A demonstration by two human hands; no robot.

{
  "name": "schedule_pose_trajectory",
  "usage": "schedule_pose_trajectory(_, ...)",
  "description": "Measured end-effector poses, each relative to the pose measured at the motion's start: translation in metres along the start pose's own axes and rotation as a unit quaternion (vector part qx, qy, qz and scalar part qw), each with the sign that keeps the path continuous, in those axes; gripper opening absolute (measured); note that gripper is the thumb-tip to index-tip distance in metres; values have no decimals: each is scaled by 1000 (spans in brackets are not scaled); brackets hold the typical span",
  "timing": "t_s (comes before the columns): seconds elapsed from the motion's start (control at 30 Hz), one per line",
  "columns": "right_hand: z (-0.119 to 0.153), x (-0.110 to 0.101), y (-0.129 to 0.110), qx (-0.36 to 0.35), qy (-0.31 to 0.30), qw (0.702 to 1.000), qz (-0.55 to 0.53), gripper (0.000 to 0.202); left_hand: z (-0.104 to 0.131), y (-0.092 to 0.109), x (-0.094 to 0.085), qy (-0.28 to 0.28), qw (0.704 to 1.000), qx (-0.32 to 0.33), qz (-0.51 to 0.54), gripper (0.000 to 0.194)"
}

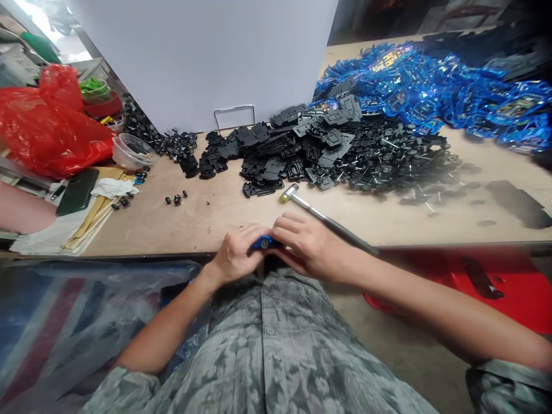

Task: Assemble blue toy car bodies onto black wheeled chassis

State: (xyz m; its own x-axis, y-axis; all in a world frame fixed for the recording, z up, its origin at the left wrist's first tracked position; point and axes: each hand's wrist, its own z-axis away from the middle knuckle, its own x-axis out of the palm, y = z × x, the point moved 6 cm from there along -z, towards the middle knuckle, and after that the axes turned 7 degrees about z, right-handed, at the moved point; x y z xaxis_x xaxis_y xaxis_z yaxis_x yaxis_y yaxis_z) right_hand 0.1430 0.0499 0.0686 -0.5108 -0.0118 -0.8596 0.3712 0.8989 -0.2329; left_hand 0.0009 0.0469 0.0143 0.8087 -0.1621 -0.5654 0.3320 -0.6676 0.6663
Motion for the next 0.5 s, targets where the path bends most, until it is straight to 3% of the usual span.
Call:
schedule_pose_trajectory(0.13, -1, 6, 0, -18, 21, 1000, 12, 19, -2, 0, 1, 3, 1000, 13, 0, 26)
schedule_pose_trajectory(0.3, 3, 9, 3, 8, 73, 997, -16, 15, -4, -1, -3, 24, 999, -6, 36, 21)
schedule_pose_trajectory(0.4, 3, 5, 9, 33, 45, 997, -51, 14, -5, -1, -7, 10, 999, -31, 37, 18)
schedule_pose_trajectory(0.5, 0, 2, 7, 21, -28, 999, -34, 14, -6, 4, -11, -53, 998, -36, 7, 13)
